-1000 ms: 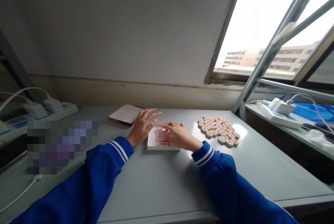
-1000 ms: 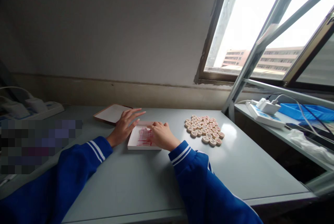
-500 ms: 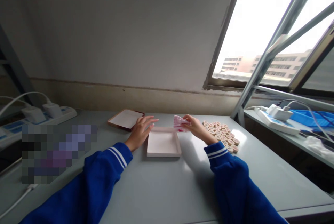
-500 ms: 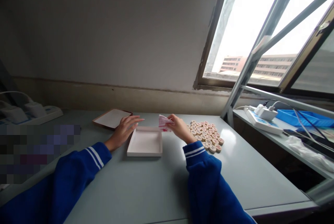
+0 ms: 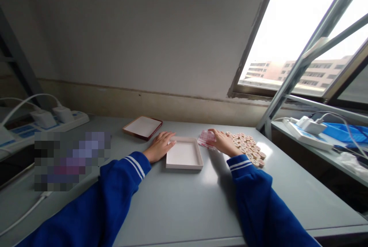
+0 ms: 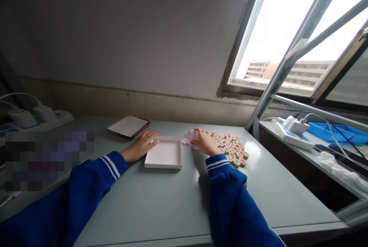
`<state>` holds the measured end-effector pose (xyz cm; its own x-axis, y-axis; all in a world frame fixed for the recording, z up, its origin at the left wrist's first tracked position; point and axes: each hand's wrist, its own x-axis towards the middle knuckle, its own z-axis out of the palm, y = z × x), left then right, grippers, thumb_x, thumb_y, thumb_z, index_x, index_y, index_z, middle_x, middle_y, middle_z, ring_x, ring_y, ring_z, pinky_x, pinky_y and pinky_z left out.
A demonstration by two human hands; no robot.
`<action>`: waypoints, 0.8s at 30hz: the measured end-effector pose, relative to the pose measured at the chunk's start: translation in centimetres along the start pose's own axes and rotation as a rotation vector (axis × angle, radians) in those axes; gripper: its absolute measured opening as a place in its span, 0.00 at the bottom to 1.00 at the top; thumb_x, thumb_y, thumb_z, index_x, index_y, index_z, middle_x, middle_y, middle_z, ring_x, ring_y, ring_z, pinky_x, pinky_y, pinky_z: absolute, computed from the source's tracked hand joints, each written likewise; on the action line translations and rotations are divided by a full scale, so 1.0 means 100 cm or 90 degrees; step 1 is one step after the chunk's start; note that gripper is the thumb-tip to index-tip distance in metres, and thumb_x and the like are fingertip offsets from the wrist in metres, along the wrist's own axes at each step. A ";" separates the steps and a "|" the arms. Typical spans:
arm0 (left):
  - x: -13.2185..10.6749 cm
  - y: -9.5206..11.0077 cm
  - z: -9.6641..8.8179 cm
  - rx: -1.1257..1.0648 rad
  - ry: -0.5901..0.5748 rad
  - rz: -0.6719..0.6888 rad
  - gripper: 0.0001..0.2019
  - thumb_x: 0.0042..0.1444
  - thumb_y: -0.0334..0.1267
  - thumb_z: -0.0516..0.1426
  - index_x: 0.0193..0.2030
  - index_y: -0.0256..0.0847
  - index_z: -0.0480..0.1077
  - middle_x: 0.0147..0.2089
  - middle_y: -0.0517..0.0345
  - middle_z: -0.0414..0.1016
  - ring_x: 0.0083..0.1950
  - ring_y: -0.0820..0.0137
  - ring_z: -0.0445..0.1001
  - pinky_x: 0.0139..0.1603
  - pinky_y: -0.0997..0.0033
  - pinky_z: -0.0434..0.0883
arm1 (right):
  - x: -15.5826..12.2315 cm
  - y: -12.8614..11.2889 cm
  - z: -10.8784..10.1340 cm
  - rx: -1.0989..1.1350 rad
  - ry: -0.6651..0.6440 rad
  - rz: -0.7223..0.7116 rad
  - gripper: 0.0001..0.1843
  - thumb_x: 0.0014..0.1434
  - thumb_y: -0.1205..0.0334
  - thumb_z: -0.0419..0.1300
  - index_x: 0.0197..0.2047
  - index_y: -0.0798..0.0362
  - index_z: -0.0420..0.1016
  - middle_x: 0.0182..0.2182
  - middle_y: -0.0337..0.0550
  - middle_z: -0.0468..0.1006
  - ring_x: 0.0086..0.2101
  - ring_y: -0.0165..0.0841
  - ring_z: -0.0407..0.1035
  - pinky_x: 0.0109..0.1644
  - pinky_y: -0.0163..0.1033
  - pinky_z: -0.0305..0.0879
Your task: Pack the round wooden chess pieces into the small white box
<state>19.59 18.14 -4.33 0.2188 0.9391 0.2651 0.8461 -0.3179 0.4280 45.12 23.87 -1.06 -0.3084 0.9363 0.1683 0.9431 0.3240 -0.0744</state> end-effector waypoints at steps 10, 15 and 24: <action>0.000 0.001 -0.002 0.006 -0.014 0.016 0.22 0.57 0.42 0.43 0.57 0.38 0.56 0.58 0.51 0.60 0.60 0.66 0.54 0.61 0.62 0.52 | 0.002 0.002 0.009 -0.023 0.022 0.014 0.16 0.58 0.61 0.47 0.48 0.50 0.67 0.43 0.47 0.72 0.45 0.39 0.64 0.48 0.45 0.51; -0.001 0.005 -0.004 0.013 -0.057 -0.019 0.25 0.58 0.42 0.41 0.60 0.33 0.51 0.62 0.50 0.54 0.63 0.65 0.49 0.62 0.63 0.47 | 0.000 -0.001 0.002 0.005 0.085 0.011 0.15 0.56 0.61 0.49 0.45 0.49 0.70 0.38 0.46 0.75 0.42 0.41 0.66 0.46 0.47 0.51; -0.003 0.012 -0.007 0.049 0.059 0.071 0.29 0.59 0.50 0.37 0.63 0.35 0.42 0.65 0.50 0.44 0.65 0.63 0.40 0.63 0.60 0.42 | 0.007 -0.024 -0.005 0.586 0.146 -0.167 0.22 0.51 0.54 0.55 0.47 0.58 0.65 0.37 0.46 0.74 0.35 0.34 0.67 0.37 0.37 0.62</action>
<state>20.26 17.41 -3.28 0.2703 0.8816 0.3870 0.8545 -0.4049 0.3253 42.72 23.72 -0.31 -0.3714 0.8016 0.4686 0.3533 0.5887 -0.7270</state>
